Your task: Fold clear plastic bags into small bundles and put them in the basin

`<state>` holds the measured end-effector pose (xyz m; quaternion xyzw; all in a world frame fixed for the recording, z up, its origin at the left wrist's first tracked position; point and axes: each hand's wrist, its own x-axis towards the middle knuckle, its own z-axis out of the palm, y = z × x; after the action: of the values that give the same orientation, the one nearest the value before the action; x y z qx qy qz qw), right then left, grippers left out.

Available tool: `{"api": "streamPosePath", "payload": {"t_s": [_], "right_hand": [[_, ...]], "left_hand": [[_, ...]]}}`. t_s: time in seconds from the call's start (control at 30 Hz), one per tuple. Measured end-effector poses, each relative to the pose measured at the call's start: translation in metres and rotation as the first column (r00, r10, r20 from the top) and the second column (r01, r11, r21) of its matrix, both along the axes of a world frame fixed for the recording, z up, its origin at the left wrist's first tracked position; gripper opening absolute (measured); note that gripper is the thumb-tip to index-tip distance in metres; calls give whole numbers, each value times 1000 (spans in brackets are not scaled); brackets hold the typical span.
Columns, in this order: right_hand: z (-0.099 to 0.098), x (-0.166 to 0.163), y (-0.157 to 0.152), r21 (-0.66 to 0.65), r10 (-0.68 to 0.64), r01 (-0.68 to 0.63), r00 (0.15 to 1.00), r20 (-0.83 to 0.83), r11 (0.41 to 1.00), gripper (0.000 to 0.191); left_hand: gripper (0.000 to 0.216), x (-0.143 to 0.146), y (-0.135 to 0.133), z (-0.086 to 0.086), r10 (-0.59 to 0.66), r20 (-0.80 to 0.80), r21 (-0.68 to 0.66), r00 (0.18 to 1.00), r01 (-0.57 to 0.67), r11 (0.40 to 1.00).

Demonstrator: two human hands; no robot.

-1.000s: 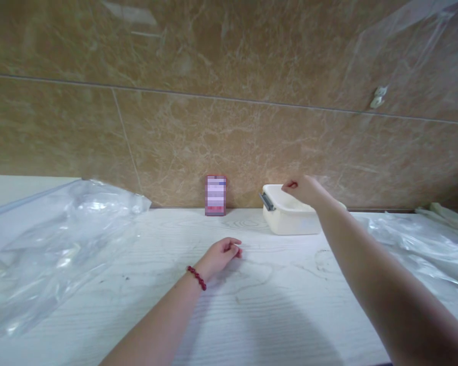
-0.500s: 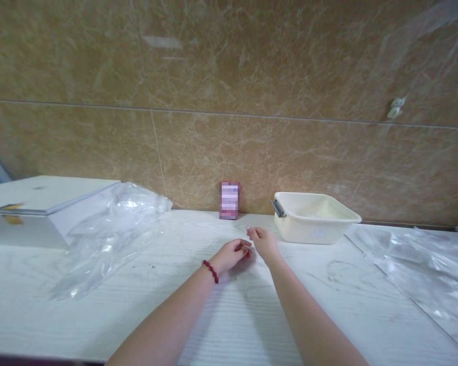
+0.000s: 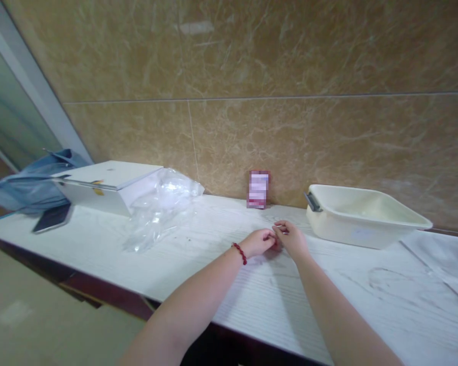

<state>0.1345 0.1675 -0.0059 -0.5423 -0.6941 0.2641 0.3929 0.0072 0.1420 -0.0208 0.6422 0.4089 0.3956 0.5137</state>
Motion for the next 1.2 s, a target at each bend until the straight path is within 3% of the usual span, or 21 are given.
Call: {"api": "streamPosePath", "payload": {"t_s": [0.2, 0.37, 0.5, 0.7, 0.83, 0.93, 1.07, 1.2], "right_hand": [[-1, 1, 1, 17, 17, -18, 998, 64, 1000, 27], [-5, 1, 4, 4, 30, -30, 1000, 7, 1000, 25], [-10, 2, 9, 45, 38, -38, 999, -8, 998, 21], [-13, 5, 12, 19, 5, -4, 1000, -14, 1000, 20], [-12, 4, 11, 18, -23, 23, 999, -24, 1000, 21], [-11, 3, 10, 22, -34, 35, 999, -39, 999, 21], [-10, 2, 9, 33, -45, 46, 999, -22, 998, 21], [-9, 3, 7, 42, -44, 44, 999, -16, 998, 22]], "left_hand": [[24, -6, 1, 3, 55, -138, 77, 989, -45, 996], [27, -26, 0, 24, 265, -278, 275, 923, -188, 943], [27, -58, 4, 47, 520, -455, 424, 723, -338, 840], [30, -133, 15, 62, 644, -610, 480, 461, -432, 764], [34, -202, 7, 69, 627, -743, 497, 235, -433, 752], [37, -249, -5, 75, 536, -837, 457, 113, -395, 797], [39, -288, -18, 76, 421, -907, 392, 15, -337, 856], [41, -299, -24, 67, 349, -937, 337, -20, -308, 890]]}}
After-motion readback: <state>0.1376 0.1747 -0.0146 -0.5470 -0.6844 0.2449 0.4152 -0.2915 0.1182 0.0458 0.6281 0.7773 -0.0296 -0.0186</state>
